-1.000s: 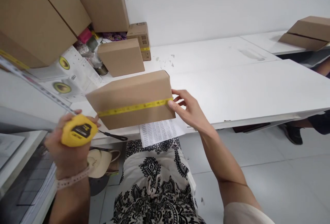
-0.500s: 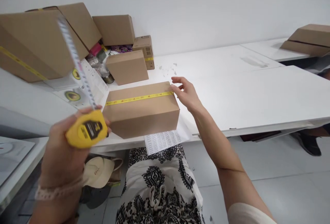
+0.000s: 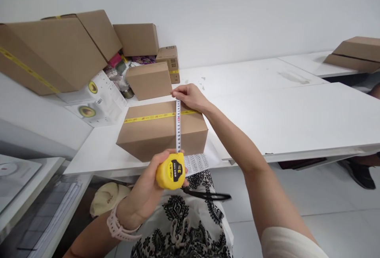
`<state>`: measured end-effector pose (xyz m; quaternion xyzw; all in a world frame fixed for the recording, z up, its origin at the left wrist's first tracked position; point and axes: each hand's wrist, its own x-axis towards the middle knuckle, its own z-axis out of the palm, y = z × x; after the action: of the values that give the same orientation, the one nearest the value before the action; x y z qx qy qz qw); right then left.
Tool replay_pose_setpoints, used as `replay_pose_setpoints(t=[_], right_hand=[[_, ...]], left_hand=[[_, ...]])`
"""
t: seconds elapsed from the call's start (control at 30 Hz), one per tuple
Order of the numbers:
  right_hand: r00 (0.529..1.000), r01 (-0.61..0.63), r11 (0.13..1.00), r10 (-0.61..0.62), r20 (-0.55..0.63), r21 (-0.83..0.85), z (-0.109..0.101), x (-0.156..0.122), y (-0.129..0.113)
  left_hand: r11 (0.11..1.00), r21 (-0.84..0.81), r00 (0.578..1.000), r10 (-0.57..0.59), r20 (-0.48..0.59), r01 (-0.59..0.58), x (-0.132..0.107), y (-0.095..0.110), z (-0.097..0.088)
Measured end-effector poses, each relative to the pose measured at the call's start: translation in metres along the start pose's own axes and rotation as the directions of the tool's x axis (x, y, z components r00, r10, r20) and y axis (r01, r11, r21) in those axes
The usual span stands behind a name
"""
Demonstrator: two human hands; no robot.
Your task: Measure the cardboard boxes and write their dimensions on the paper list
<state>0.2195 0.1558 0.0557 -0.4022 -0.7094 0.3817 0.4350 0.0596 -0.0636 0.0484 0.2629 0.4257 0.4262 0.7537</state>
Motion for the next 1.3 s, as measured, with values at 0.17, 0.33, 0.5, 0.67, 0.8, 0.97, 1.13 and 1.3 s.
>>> replay_pose_setpoints(t=[0.17,0.33,0.5,0.67,0.8,0.97,1.13,1.3], right_hand=[[0.996,-0.081,0.996,0.079,-0.044,-0.047,-0.002,0.009,0.010],[0.989,-0.144,0.981,0.140,-0.043,-0.133,-0.003,0.015,0.012],[0.985,-0.172,0.969,0.174,-0.001,-0.177,-0.004,0.017,0.013],[0.981,-0.180,0.974,0.188,0.049,-0.138,-0.006,0.016,0.012],[0.982,-0.175,0.975,0.183,0.052,-0.135,-0.006,0.015,0.012],[0.984,-0.159,0.975,0.170,0.061,-0.155,-0.006,0.016,0.013],[0.983,-0.151,0.976,0.165,0.083,-0.159,-0.007,0.017,0.015],[0.979,-0.156,0.976,0.173,0.109,-0.153,-0.008,0.017,0.014]], left_hand=[[0.999,0.046,1.000,-0.008,-0.006,0.009,0.002,0.000,0.006],[0.999,0.029,0.998,0.040,-0.048,-0.039,0.010,0.000,0.015],[0.999,0.033,0.999,0.030,0.016,-0.031,0.010,0.002,0.026],[0.996,0.055,0.996,0.072,0.053,-0.075,0.010,0.000,0.029],[0.994,0.064,0.995,0.082,0.052,-0.086,0.011,-0.003,0.029],[0.992,0.076,0.994,0.099,0.054,-0.103,0.010,-0.004,0.031],[0.990,0.103,0.995,0.086,0.052,-0.091,0.010,-0.006,0.032],[0.991,0.093,0.994,0.092,0.061,-0.097,0.010,-0.008,0.032]])
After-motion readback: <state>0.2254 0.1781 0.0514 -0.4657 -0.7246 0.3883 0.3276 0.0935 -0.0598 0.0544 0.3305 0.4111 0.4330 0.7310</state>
